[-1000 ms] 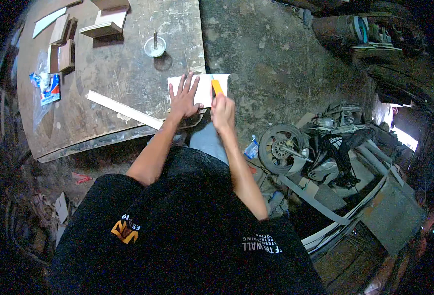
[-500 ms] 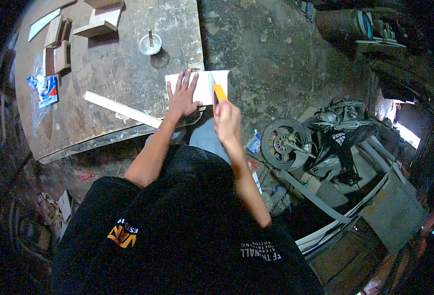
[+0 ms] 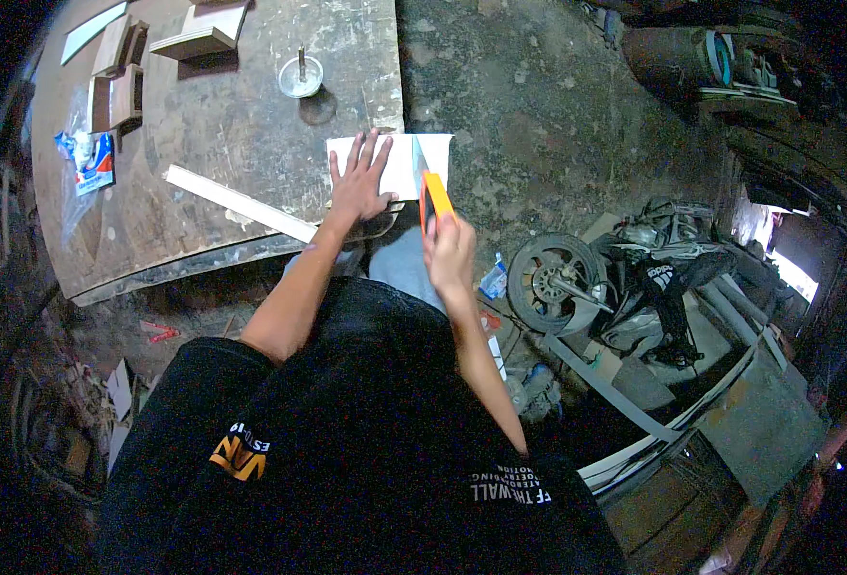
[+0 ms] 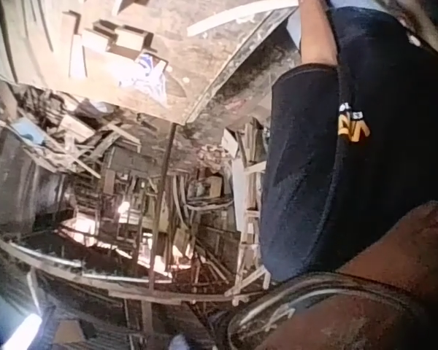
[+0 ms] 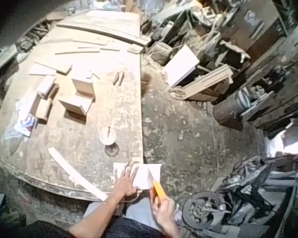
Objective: The person aligns wooden pieces on a workbench, marks a line on a wooden board using a pencil and a hand saw, and cuts the board with the hand saw.
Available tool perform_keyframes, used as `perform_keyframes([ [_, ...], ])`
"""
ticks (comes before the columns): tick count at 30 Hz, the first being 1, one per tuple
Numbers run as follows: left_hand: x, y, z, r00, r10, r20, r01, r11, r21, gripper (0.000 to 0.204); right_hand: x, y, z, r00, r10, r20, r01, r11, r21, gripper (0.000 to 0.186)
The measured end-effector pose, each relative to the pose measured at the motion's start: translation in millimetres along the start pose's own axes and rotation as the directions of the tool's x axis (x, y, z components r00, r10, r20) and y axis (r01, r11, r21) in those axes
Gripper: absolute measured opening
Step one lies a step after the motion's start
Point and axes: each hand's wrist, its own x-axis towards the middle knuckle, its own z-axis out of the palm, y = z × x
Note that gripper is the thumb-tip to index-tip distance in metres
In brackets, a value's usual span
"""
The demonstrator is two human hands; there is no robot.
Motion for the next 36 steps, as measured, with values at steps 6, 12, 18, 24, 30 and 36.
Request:
perform_keyframes([
  [6,-2.8,-7.3,-1.4,0.999,-0.041,0.01,0.04,0.999,0.012,0.115,-0.7,-14.3,14.0,1.0,-0.008,-0.005,0.007,0.991,-0.132,0.045],
  [12,-1.8,3.7,-0.9,1.0,-0.013,-0.021,0.013,1.0,-0.004,0.114,47.0,7.0,9.5,0.997,-0.067,-0.041,0.064,0.996,-0.069,0.047],
  [18,-7.7,-3.9,-2.0,0.999,-0.039,-0.01,0.039,0.999,0.021,0.115,-12.4,-7.9,12.3,1.0,0.027,0.005,-0.027,0.998,-0.059,0.042],
  [24,-1.1,-2.1,4.3,0.998,-0.004,-0.056,0.004,1.0,0.003,0.115,72.1,2.1,22.0,0.996,-0.071,-0.046,0.062,0.984,-0.164,0.049],
  [30,-3.9,-1.8,0.0,0.999,0.011,-0.048,-0.011,1.0,0.0,0.113,-5.8,2.2,6.4,1.0,0.018,0.007,-0.018,1.0,0.0,0.045],
  [36,-3.8,2.9,-7.4,0.997,-0.063,0.049,0.062,0.998,0.025,0.115,55.8,12.1,22.7,0.992,-0.118,-0.034,0.112,0.983,-0.142,0.045],
])
